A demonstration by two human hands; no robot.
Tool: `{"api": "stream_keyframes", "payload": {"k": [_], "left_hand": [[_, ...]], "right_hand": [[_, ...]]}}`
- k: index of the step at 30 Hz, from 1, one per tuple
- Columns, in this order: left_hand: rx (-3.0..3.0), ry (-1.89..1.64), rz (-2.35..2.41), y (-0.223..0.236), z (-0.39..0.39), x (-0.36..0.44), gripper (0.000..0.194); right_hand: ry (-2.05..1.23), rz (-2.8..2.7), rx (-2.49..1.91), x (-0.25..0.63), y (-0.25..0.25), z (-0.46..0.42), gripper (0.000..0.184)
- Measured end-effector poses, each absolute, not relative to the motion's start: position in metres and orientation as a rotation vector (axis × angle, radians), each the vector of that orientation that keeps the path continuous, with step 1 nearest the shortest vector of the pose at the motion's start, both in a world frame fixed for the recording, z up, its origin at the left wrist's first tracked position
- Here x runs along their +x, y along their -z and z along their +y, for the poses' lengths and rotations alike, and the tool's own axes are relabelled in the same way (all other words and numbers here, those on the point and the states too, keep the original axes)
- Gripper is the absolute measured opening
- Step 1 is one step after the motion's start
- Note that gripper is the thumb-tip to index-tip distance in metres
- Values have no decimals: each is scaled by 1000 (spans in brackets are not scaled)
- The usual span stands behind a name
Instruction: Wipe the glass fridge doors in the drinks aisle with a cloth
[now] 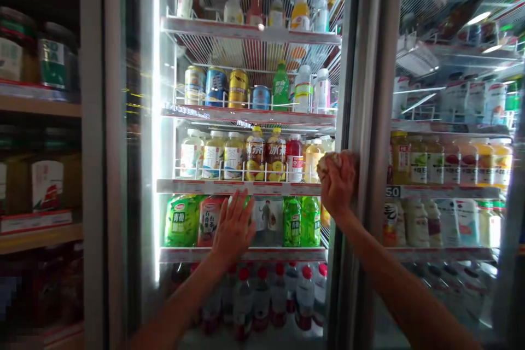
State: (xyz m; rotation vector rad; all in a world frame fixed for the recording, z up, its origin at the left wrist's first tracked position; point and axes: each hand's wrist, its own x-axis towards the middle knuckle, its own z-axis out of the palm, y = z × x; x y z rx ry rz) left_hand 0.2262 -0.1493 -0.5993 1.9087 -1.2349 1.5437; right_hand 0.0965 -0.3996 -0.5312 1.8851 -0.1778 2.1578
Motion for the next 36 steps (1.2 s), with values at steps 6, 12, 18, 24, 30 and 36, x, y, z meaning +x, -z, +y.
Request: {"api": "stream_keyframes", "payload": {"k": [6, 12, 18, 24, 30, 36], "left_hand": [[1976, -1480, -1263, 626, -141, 221, 55], [2002, -1423, -1249, 644, -134, 220, 54], [2028, -1409, -1266, 668, -128, 220, 50], [2023, -1412, -1243, 667, -127, 219, 50], [2024, -1432, -1171, 668, -112, 232, 53], [2037, -1493, -1117, 673, -94, 246, 52]], "right_hand": [[-1569, 208, 2096, 98, 589, -370, 49], [-1844, -6, 2067, 105, 597, -366, 50], [-1458, 274, 2195, 107, 644, -347, 45], [-1643, 169, 2191, 115, 635, -337, 44], [-1540, 238, 2191, 121, 629, -326, 43], [-1533, 393, 2133, 143, 623, -304, 45]]}}
